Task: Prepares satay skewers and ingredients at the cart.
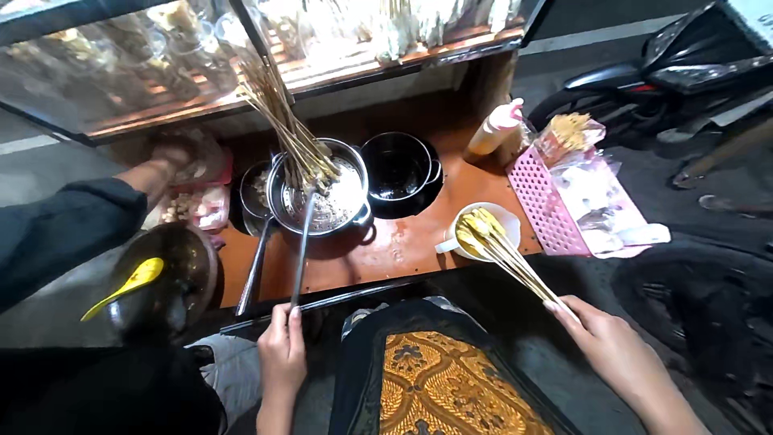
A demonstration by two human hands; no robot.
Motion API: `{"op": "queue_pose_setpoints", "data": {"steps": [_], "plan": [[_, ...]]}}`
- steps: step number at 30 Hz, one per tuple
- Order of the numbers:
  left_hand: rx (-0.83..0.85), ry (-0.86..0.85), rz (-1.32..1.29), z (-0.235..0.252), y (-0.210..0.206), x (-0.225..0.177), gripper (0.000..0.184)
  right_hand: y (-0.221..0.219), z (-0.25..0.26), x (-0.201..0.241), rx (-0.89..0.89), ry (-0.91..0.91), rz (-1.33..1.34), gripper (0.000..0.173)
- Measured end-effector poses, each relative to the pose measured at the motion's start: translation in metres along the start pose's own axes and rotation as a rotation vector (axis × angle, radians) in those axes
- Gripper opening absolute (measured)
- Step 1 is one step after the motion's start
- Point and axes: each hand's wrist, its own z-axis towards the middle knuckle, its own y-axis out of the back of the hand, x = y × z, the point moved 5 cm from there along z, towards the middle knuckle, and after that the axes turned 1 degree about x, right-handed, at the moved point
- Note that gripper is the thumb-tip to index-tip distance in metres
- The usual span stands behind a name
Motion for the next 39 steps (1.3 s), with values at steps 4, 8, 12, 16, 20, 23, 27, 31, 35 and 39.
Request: {"op": "queue_pose_setpoints", "data": {"steps": [4,8,12,16,20,23,27,31,35,39], "plan": [[0.221,0.070,-0.552,0.034,-0.057,-0.053,0.034,0.004,0.001,0.003,0.000,0.012,-0.002,0.042],[0.464,0.361,-0.878,0.072,-0.120,-0.102,0.034,0.010,0.003,0.010,0.052,-0.034,-0.039,0.040],[0.624,0.719,-0.912,0.096,-0.175,-0.115,0.033,0.017,0.005,0.013,0.082,-0.054,-0.084,0.038],[0.596,0.835,-0.914,0.104,-0.213,-0.107,0.025,0.020,0.006,0.015,0.111,-0.043,-0.115,0.038],[0.553,0.791,-0.710,0.126,-0.250,-0.088,0.016,0.021,0.008,0.011,0.123,-0.023,-0.146,0.038],[0.596,0.827,-0.583,0.145,-0.277,-0.084,0.016,0.027,0.013,0.007,0.142,0.008,-0.162,0.037],[0.658,0.811,-0.424,0.156,-0.297,-0.095,0.023,0.040,0.026,0.001,0.124,0.089,-0.213,0.036],[0.686,0.705,-0.120,0.163,-0.305,-0.085,0.038,0.047,0.034,0.003,0.167,0.120,-0.271,0.037],[0.652,0.538,0.234,0.169,-0.288,-0.095,0.032,0.049,0.040,0.006,0.190,0.117,-0.296,0.037],[0.583,0.486,0.385,0.165,-0.269,-0.095,0.031,0.048,0.039,0.007,0.197,0.112,-0.279,0.037]]}}
